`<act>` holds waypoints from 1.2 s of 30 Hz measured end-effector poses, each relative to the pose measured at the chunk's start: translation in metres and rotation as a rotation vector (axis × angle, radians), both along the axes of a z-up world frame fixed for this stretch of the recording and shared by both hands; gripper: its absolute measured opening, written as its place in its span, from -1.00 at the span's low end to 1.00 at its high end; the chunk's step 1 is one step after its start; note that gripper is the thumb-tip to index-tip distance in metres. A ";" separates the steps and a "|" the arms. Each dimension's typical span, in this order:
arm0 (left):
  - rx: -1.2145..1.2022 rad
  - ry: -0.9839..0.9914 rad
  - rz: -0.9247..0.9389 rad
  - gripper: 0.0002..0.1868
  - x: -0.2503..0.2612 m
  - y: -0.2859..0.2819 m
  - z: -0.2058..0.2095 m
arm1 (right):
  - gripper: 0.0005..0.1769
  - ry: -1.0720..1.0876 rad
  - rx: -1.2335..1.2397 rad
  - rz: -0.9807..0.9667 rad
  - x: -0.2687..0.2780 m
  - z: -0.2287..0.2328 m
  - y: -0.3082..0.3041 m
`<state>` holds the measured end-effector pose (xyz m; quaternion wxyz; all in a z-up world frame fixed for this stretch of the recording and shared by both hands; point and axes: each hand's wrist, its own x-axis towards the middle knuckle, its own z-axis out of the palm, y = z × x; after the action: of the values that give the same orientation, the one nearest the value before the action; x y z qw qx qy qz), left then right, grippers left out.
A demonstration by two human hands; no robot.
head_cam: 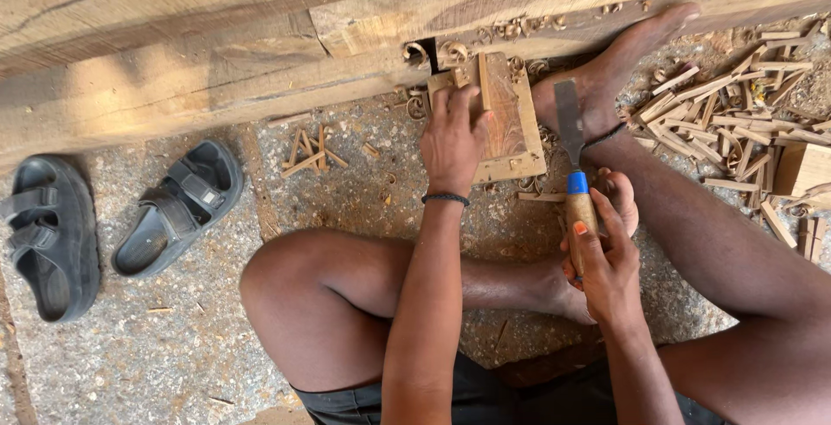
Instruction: The person carves a wooden block with a chisel while sitting on the floor and using their bare feet to hold the block in place.
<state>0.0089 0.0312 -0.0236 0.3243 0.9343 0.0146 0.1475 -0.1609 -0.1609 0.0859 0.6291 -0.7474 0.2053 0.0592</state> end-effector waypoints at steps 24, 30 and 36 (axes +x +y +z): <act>0.042 -0.073 -0.004 -0.35 0.003 0.006 0.009 | -0.36 0.035 0.039 0.101 -0.007 0.003 0.004; 0.052 -0.094 0.003 -0.45 0.000 0.004 0.003 | -0.36 0.106 0.051 0.105 -0.006 0.013 0.008; 0.043 -0.273 0.034 -0.41 -0.002 0.005 0.008 | -0.36 0.176 0.140 0.072 -0.006 0.018 0.010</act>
<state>0.0072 0.0358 -0.0158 0.3005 0.9120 -0.0168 0.2788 -0.1665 -0.1511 0.1042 0.6567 -0.7005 0.2281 0.1614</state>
